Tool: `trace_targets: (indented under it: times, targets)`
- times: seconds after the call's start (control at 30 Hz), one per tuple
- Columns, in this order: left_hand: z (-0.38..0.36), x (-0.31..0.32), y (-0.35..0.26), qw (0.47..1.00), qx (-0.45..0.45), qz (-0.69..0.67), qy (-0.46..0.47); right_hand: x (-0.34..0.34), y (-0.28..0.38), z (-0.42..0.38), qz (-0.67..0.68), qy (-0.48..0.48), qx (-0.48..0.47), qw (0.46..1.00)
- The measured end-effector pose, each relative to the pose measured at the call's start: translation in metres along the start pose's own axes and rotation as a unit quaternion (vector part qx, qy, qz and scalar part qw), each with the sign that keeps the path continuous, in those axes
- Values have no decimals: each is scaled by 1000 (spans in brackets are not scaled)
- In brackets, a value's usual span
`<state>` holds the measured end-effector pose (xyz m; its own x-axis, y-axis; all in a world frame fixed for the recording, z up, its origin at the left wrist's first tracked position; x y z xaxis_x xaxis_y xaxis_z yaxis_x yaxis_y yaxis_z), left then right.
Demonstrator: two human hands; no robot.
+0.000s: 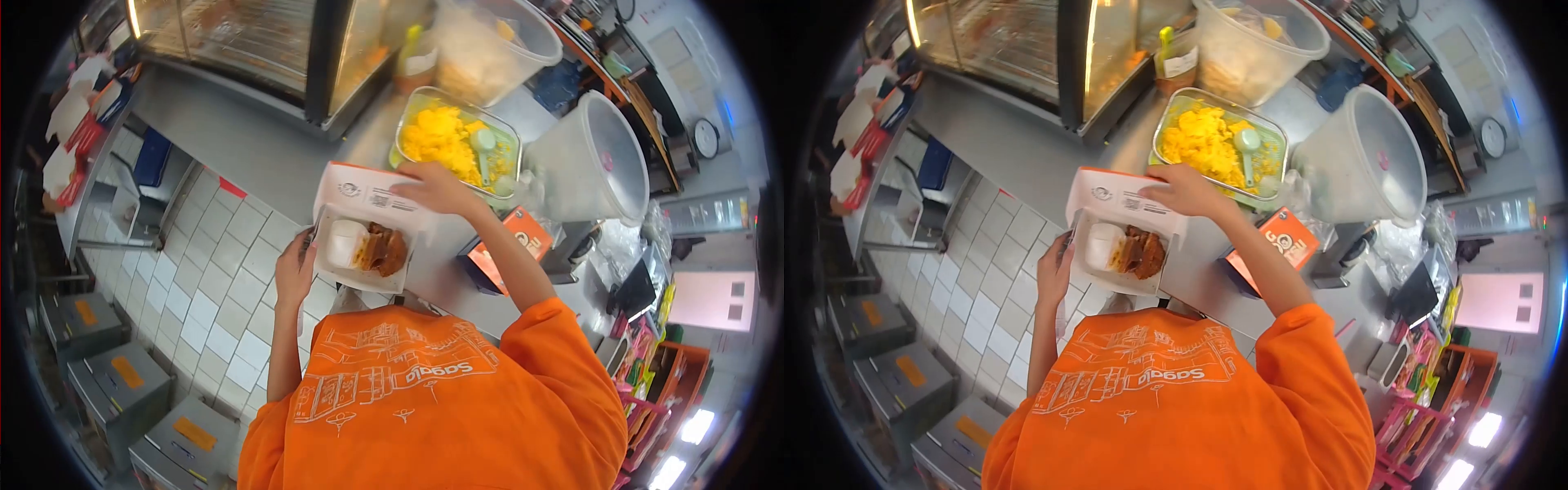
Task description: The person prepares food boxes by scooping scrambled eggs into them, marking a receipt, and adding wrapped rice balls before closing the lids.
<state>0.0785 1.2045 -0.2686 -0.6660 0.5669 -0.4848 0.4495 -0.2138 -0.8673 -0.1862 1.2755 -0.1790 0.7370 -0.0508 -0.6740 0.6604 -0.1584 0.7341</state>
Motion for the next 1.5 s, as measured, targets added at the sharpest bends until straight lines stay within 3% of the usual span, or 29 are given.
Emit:
trace_targets:
  times: [0.07,0.1,0.23,0.3,0.33,0.4,0.47,0.53,0.57,0.6,0.63,0.7,0.73,0.93,1.0,1.07,1.17,1.2,1.27,1.37,1.5]
  targets:
    - [-2,-15,-25,994,15,94,-51,-3,18,-9,33,4,8,999]
    - [2,-19,-35,989,67,106,-82,-3,27,-12,52,22,-12,998]
    - [37,-20,-58,983,147,52,-98,-5,23,-19,118,34,-43,992]
    - [69,3,-40,984,101,-137,51,-18,6,-22,219,13,7,976]
    - [80,4,-35,984,103,-137,52,-31,-12,-26,286,-8,51,957]
    - [91,26,-28,967,100,-144,183,-85,-88,-34,110,-218,104,964]
    - [90,33,-30,969,122,-148,154,-117,-157,-48,-210,-289,208,910]
    - [89,38,-42,969,146,-151,128,-105,-211,-48,-262,-241,226,907]
    - [88,33,-51,979,171,-92,66,-99,-225,-45,-313,-191,241,898]
    - [86,26,-62,980,194,-32,3,-99,-221,-43,-315,-191,240,898]
    - [87,26,-69,981,193,-34,2,-97,-221,-45,-304,-199,267,893]
    - [92,28,-62,996,82,24,3,-94,-217,-46,-292,-202,294,887]
    - [91,30,-60,997,79,25,5,-94,-210,-47,-281,-210,280,893]
    - [87,27,-47,996,58,-57,-27,-88,-202,-46,-274,-198,262,904]
    - [84,32,-34,986,38,-163,-12,-89,-198,-47,-259,-194,272,906]
    - [84,33,-27,986,39,-163,-17,-108,-185,-54,-236,-307,219,896]
    - [86,33,-25,991,16,-124,-36,-128,-181,-58,-256,-345,129,894]
    - [86,34,-24,995,-4,-85,-49,-133,-179,-56,-257,-343,128,895]
    - [86,38,-24,993,-18,-104,-57,-140,-151,-45,-248,-295,31,922]
    - [81,42,-26,987,-39,-132,-82,-139,-87,-22,-218,-231,39,947]
    - [69,45,-38,979,-31,-175,-102,-101,-55,9,-239,-193,39,951]
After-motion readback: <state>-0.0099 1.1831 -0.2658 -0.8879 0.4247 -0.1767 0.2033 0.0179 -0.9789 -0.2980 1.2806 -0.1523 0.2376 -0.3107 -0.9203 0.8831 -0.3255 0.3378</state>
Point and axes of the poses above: each hand's wrist, its own z-axis towards the middle knuckle, its own x-axis out of the palm, y = z × x, the point moved 8 cm from there along z, towards the middle knuckle, and after that the axes turned 5 degrees about z, right-handed, at the moved point
